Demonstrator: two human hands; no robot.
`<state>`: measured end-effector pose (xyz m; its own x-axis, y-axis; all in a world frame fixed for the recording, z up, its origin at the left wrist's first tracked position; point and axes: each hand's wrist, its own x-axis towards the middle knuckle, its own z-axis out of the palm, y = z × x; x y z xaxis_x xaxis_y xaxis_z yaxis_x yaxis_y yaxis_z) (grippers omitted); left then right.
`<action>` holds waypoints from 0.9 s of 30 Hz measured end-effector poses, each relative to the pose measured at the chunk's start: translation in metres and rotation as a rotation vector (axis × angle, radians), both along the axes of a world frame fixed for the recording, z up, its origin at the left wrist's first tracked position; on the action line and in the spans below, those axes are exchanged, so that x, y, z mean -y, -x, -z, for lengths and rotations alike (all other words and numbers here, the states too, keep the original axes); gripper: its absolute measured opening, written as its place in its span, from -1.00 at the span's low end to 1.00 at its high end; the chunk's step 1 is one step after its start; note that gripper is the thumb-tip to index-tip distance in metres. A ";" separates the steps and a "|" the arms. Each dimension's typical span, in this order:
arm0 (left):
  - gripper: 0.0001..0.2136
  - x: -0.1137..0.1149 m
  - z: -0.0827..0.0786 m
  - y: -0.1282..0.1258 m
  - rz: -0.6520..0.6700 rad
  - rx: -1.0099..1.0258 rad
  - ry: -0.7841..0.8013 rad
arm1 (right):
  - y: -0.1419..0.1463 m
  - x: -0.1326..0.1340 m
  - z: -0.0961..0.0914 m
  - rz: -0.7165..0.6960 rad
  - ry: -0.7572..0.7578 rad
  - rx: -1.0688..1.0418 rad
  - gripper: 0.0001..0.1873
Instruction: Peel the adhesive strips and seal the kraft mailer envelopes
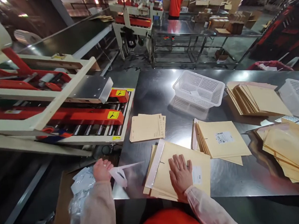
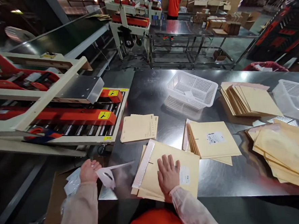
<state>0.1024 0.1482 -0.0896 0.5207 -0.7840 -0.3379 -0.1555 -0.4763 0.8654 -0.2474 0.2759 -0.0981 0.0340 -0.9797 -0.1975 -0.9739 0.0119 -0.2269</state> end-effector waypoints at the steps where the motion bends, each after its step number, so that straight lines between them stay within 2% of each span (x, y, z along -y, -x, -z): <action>1: -0.77 -0.001 -0.003 0.003 -0.019 0.048 -0.009 | -0.001 0.001 -0.003 -0.052 -0.004 0.032 -0.44; 2: -0.75 -0.004 -0.004 0.014 0.011 0.102 -0.019 | -0.002 0.002 -0.004 -0.092 -0.015 0.061 -0.44; 3: -0.69 -0.008 -0.005 0.033 0.096 0.148 -0.033 | -0.002 0.003 -0.005 -0.113 -0.031 0.080 -0.43; 4: -0.60 -0.015 -0.004 0.057 0.261 0.201 -0.058 | -0.003 0.004 -0.005 -0.120 -0.045 0.089 -0.42; 6: -0.51 -0.033 -0.003 0.112 0.707 0.208 -0.143 | -0.005 0.004 -0.002 -0.120 -0.059 0.092 -0.39; 7: -0.55 -0.043 -0.002 0.137 0.835 0.228 -0.170 | -0.005 0.004 0.000 -0.122 -0.057 0.089 -0.39; 9: -0.65 -0.058 -0.003 0.176 0.999 0.320 -0.139 | -0.004 0.004 0.004 -0.131 -0.047 0.079 -0.39; 11: -0.71 -0.061 -0.004 0.199 1.089 0.416 -0.073 | -0.002 0.003 0.009 -0.146 -0.038 0.065 -0.38; 12: -0.74 -0.055 -0.005 0.208 1.125 0.468 -0.062 | -0.002 0.002 0.011 -0.152 -0.032 0.056 -0.38; 15: -0.69 -0.013 -0.002 0.233 1.158 0.673 -0.080 | 0.000 0.000 0.019 -0.162 0.021 0.030 -0.38; 17: -0.61 0.021 0.006 0.253 1.154 0.772 -0.065 | 0.000 -0.002 0.023 -0.165 0.073 0.005 -0.40; 19: -0.59 0.041 0.018 0.269 1.169 0.787 -0.022 | -0.002 -0.003 0.027 -0.158 0.119 -0.028 -0.42; 20: -0.58 0.041 0.025 0.271 1.184 0.790 -0.002 | -0.003 -0.003 0.029 -0.146 0.140 -0.044 -0.43; 22: -0.60 0.018 0.037 0.262 1.221 0.796 0.042 | -0.004 -0.003 0.031 -0.121 0.181 -0.064 -0.44; 24: -0.64 -0.031 0.046 0.233 1.259 0.805 0.084 | -0.006 -0.003 0.033 -0.105 0.205 -0.065 -0.44; 27: -0.69 -0.115 0.053 0.170 1.317 0.831 0.171 | -0.009 -0.003 0.035 -0.092 0.206 -0.043 -0.44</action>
<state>-0.0676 0.2633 -0.1430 -0.5477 -0.8175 -0.1780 -0.8104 0.4653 0.3560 -0.2383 0.2785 -0.1336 0.1208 -0.9927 0.0036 -0.9775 -0.1196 -0.1736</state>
